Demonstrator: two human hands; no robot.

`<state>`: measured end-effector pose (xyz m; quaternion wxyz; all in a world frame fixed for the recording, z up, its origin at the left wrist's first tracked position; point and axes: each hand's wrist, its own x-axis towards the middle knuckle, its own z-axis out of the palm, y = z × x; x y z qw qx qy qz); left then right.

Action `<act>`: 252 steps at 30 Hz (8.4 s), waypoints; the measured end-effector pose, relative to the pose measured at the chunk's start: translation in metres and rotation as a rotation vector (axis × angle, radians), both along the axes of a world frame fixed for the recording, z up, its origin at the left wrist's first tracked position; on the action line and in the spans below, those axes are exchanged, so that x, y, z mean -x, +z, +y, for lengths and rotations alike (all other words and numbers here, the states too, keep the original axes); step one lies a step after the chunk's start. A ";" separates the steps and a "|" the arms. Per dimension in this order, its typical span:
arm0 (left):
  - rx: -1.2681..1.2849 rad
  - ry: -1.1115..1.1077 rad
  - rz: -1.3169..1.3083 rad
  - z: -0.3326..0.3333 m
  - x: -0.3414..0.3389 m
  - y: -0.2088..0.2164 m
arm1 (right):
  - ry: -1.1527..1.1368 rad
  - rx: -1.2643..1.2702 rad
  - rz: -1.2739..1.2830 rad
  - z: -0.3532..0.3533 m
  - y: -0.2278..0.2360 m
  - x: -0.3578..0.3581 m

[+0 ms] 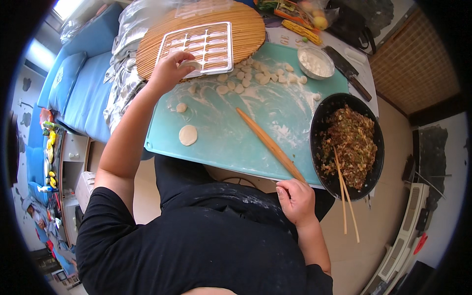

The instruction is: The person makes dumplings by placing a meat and vegetable filling onto round dough wrappers using chopsticks. They fold and pleat the edges of the wrappers to seal the dumplings, then place the finished items into a plastic tray. The process is repeated for multiple dumplings.

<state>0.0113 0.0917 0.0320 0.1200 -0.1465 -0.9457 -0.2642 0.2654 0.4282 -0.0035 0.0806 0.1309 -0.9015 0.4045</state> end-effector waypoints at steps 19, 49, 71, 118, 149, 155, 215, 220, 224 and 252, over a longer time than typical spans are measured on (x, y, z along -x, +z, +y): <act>-0.159 0.144 -0.194 -0.032 -0.119 -0.113 | -0.070 0.030 -0.042 0.022 -0.014 -0.019; -1.950 -0.171 -1.179 0.114 -0.133 -0.059 | -0.778 0.328 0.366 0.132 -0.027 -0.061; -2.058 -0.057 -1.547 0.177 -0.172 -0.056 | -0.516 0.469 -0.023 0.173 0.036 0.007; -1.627 0.023 -1.699 0.199 -0.178 -0.059 | -0.671 0.484 -0.064 0.173 -0.007 -0.038; -1.511 -0.082 -1.758 0.222 -0.180 -0.060 | -0.565 0.674 -0.091 0.154 -0.017 -0.029; -1.521 -0.120 -1.825 0.235 -0.182 -0.059 | -0.478 0.704 -0.109 0.155 -0.013 -0.034; -1.614 -0.033 -1.694 0.260 -0.181 -0.076 | -0.569 0.744 -0.004 0.128 0.003 -0.033; -1.645 -0.027 -1.710 0.262 -0.183 -0.075 | -0.532 0.757 0.185 0.111 0.021 -0.050; -1.691 -0.115 -1.643 0.258 -0.184 -0.071 | -0.320 0.419 0.258 0.088 0.026 -0.060; -1.998 -0.206 -1.502 0.206 -0.173 -0.023 | 0.160 -0.186 0.601 0.033 0.050 -0.047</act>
